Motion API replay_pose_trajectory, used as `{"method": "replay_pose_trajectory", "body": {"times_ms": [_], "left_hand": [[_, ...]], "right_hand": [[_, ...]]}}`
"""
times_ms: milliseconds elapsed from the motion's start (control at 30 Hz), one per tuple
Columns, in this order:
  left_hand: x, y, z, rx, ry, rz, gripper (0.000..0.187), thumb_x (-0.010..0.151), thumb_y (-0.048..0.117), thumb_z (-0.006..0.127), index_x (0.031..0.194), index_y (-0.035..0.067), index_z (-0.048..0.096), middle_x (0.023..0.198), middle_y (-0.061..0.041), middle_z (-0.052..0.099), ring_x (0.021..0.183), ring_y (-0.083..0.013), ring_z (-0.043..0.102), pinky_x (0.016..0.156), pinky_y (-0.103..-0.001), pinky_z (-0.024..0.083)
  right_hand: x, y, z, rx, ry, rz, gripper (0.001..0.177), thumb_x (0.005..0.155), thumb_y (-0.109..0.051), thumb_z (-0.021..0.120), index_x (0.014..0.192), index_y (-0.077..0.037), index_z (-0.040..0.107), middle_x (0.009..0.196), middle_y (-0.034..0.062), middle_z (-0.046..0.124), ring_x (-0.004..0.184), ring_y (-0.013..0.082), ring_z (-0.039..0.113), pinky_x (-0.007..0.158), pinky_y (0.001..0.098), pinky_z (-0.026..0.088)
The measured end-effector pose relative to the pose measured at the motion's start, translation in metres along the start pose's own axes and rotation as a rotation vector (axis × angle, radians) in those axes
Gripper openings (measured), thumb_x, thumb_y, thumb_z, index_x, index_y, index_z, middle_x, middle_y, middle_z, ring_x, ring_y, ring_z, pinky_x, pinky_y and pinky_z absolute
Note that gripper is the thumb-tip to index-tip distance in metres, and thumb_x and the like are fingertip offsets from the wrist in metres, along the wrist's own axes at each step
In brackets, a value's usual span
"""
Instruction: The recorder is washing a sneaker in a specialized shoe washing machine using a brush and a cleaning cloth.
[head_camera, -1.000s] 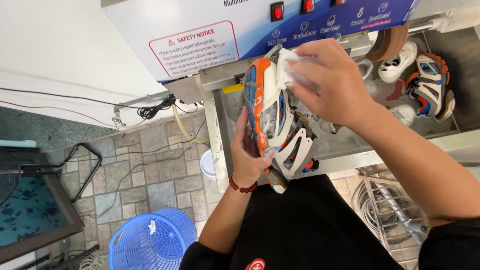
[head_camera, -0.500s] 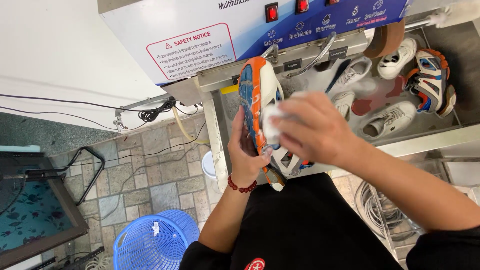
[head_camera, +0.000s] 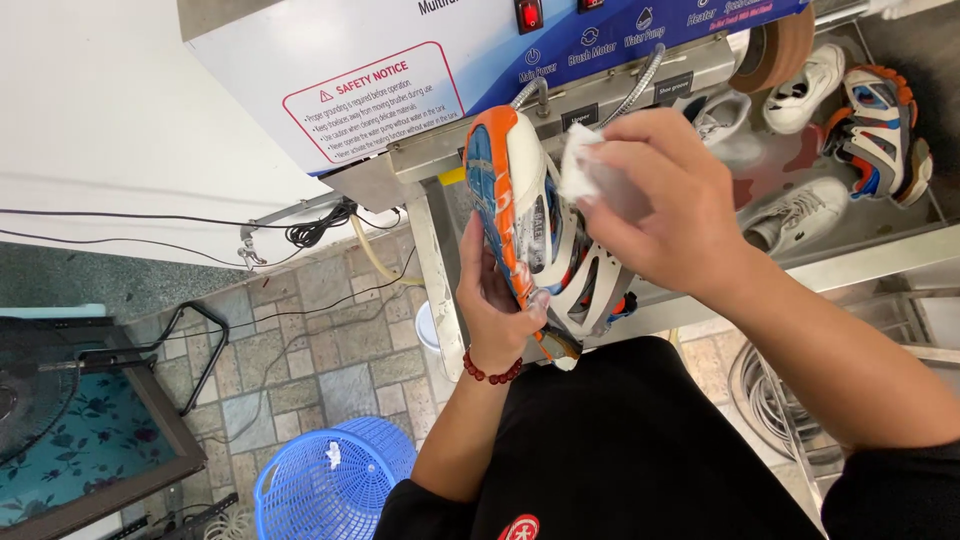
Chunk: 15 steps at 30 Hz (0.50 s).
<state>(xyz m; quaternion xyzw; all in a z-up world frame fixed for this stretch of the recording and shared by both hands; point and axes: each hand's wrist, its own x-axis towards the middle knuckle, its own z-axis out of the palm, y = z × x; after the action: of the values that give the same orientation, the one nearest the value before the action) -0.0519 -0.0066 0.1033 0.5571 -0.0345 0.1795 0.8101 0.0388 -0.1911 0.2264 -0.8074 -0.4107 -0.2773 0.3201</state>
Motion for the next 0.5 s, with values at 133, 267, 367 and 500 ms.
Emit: {"method": "replay_pose_trajectory", "body": {"times_ms": [133,267,367,500], "left_hand": [[-0.001,-0.002,0.004,0.06,0.038,0.0,0.105,0.076,0.007,0.076,0.165,-0.003,0.021,0.153,-0.016,0.046,0.131,-0.0242,0.052,0.11,-0.036,0.044],[0.002,0.003,0.008,0.208,0.003,0.156,0.103,0.08,0.007,0.077,0.165,-0.004,0.021,0.161,-0.013,0.036,0.143,-0.0238,0.047,0.123,-0.036,0.039],[0.0,0.008,0.01,0.009,0.006,0.07,0.108,0.079,0.013,0.08,0.166,-0.005,0.018,0.158,-0.017,0.046,0.143,-0.0262,0.053,0.125,-0.04,0.042],[-0.001,0.011,0.011,0.013,0.02,0.057,0.11,0.083,0.021,0.084,0.166,-0.006,0.017,0.158,-0.019,0.046,0.14,-0.0262,0.052,0.122,-0.04,0.041]], "right_hand": [[-0.013,-0.031,-0.027,0.289,-0.349,0.251,0.073,0.075,-0.015,0.075,0.143,0.002,0.052,0.104,0.0148,0.061,0.089,0.0309,0.064,0.077,0.0408,0.054],[-0.013,-0.05,-0.013,0.184,-0.489,0.123,0.082,0.066,-0.018,0.074,0.143,0.0,0.054,0.085,0.0137,0.056,0.076,0.0333,0.06,0.066,0.0444,0.05],[-0.02,-0.055,-0.013,0.176,-0.434,0.067,0.078,0.064,-0.017,0.073,0.139,-0.002,0.056,0.086,0.0126,0.056,0.074,0.0328,0.057,0.066,0.044,0.049],[-0.02,-0.056,-0.014,0.2,-0.386,0.062,0.076,0.065,-0.015,0.073,0.139,-0.004,0.056,0.089,0.0121,0.056,0.076,0.0314,0.058,0.068,0.0433,0.05]]}}
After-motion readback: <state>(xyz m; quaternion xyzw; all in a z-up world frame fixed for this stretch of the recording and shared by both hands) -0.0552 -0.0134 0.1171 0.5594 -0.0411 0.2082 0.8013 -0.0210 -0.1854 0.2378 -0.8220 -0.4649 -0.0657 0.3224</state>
